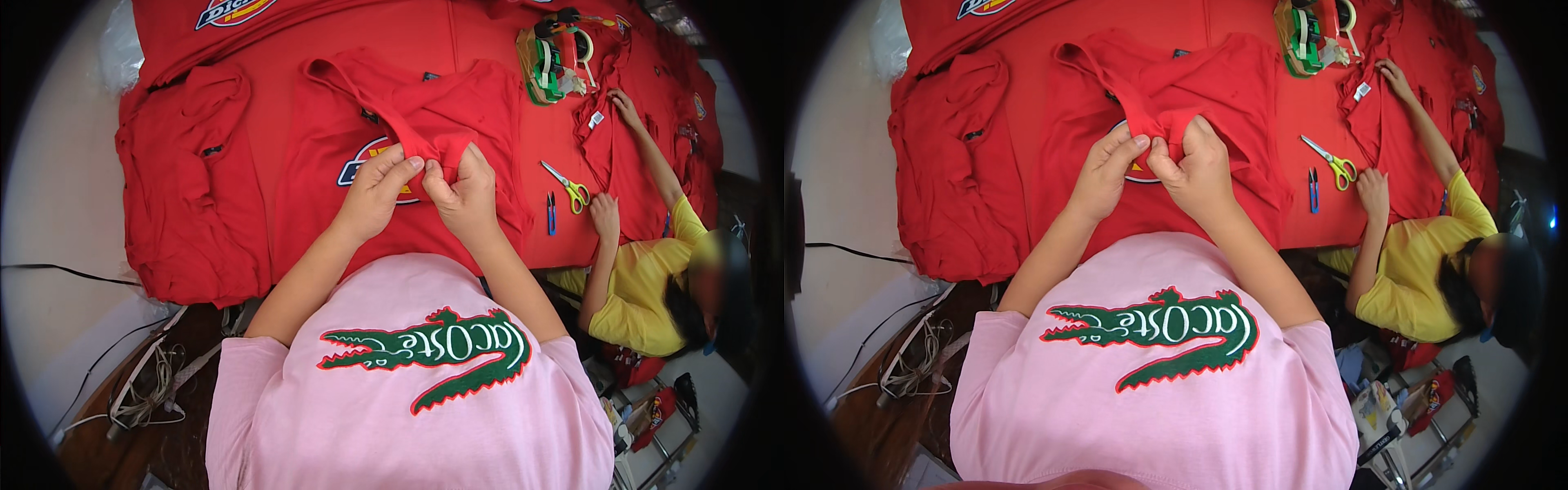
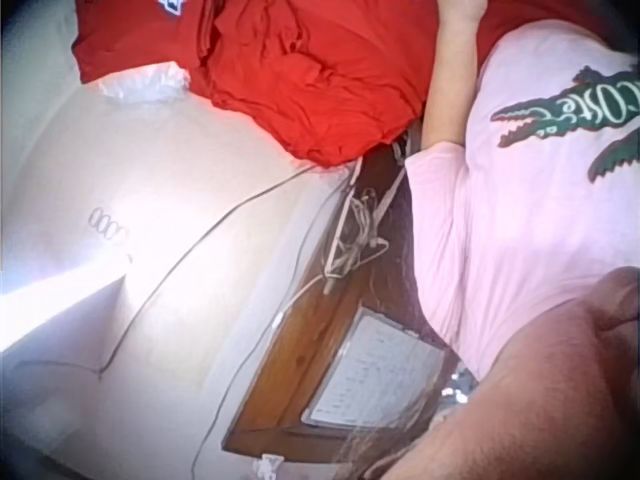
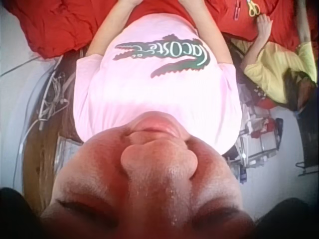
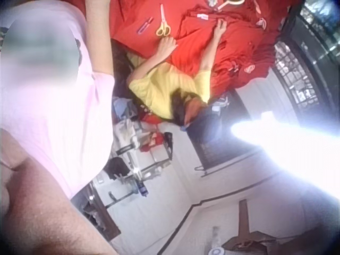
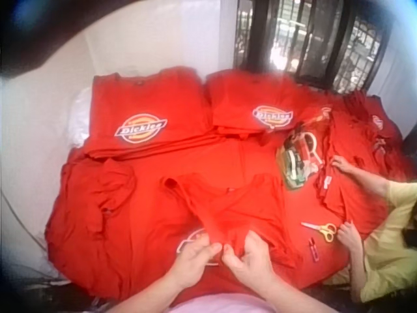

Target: The person processes red shirts on a table by unfolding each one, using snips to remove threads from the collar area, and refolding them into a stack.

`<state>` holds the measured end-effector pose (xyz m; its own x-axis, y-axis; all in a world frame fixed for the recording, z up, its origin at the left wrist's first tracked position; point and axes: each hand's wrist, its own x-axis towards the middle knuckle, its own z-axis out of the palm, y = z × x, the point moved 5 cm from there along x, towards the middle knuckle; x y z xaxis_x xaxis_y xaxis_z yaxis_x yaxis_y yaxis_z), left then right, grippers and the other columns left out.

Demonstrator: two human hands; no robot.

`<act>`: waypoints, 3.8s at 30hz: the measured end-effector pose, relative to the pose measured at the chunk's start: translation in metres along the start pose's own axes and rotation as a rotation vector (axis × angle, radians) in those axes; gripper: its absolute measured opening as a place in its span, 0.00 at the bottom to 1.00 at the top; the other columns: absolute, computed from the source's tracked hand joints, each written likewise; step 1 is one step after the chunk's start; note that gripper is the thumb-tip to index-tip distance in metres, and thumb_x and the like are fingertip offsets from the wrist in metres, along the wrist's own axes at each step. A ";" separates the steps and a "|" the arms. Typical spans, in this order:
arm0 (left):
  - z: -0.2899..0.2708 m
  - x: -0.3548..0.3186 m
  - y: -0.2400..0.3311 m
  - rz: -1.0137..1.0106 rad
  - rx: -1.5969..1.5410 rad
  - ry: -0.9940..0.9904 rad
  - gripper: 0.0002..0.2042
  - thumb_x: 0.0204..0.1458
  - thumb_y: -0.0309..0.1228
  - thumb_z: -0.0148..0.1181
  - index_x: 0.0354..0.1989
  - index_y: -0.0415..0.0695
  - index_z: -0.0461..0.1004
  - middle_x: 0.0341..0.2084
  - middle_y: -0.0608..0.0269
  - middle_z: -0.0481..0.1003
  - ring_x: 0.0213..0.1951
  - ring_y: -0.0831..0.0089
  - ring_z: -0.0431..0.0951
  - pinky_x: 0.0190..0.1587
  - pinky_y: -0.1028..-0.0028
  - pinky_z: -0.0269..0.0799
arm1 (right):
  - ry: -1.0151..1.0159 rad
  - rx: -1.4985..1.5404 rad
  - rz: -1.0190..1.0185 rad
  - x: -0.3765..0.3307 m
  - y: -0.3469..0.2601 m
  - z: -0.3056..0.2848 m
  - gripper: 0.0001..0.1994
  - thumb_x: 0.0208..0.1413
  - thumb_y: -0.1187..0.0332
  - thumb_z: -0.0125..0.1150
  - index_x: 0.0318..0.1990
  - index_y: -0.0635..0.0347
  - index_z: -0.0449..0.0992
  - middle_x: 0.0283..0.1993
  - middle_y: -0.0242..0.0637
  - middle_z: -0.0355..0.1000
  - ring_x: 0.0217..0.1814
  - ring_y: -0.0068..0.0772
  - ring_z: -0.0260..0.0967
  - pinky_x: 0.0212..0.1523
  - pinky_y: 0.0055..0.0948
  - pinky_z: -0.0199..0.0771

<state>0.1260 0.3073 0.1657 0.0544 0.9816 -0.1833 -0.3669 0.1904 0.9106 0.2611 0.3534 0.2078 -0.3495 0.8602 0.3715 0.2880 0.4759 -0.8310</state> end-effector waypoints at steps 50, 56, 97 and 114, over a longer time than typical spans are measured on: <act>0.002 0.026 0.002 -0.020 -0.099 -0.057 0.13 0.63 0.25 0.59 0.54 0.36 0.75 0.40 0.73 0.74 0.43 0.84 0.72 0.51 0.78 0.69 | 0.021 -1.096 0.494 -0.145 0.196 -0.177 0.15 0.63 0.69 0.60 0.54 0.65 0.76 0.43 0.50 0.74 0.43 0.55 0.74 0.45 0.45 0.75; 0.000 0.021 0.011 0.087 0.089 0.045 0.09 0.60 0.24 0.64 0.46 0.33 0.79 0.38 0.70 0.72 0.41 0.83 0.71 0.46 0.80 0.69 | 0.276 0.193 0.628 -0.078 0.154 -0.116 0.14 0.71 0.67 0.54 0.58 0.61 0.76 0.37 0.28 0.74 0.35 0.20 0.70 0.34 0.23 0.72; 0.008 0.003 0.010 0.299 0.036 0.273 0.12 0.62 0.23 0.63 0.53 0.37 0.81 0.43 0.68 0.75 0.45 0.81 0.73 0.49 0.80 0.70 | -0.038 -0.114 0.312 -0.002 -0.029 -0.025 0.13 0.61 0.63 0.70 0.40 0.66 0.82 0.17 0.38 0.66 0.16 0.24 0.59 0.19 0.28 0.59; 0.007 0.007 0.007 0.226 -0.076 0.258 0.11 0.62 0.23 0.62 0.51 0.38 0.82 0.42 0.70 0.77 0.44 0.83 0.74 0.47 0.81 0.69 | -0.052 -0.207 0.150 0.004 -0.022 -0.033 0.12 0.59 0.63 0.71 0.40 0.64 0.81 0.22 0.40 0.72 0.19 0.30 0.66 0.21 0.30 0.64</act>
<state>0.1300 0.3156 0.1734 -0.2693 0.9600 -0.0763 -0.4112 -0.0430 0.9105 0.2829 0.3528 0.2412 -0.3326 0.9159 0.2248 0.5144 0.3760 -0.7707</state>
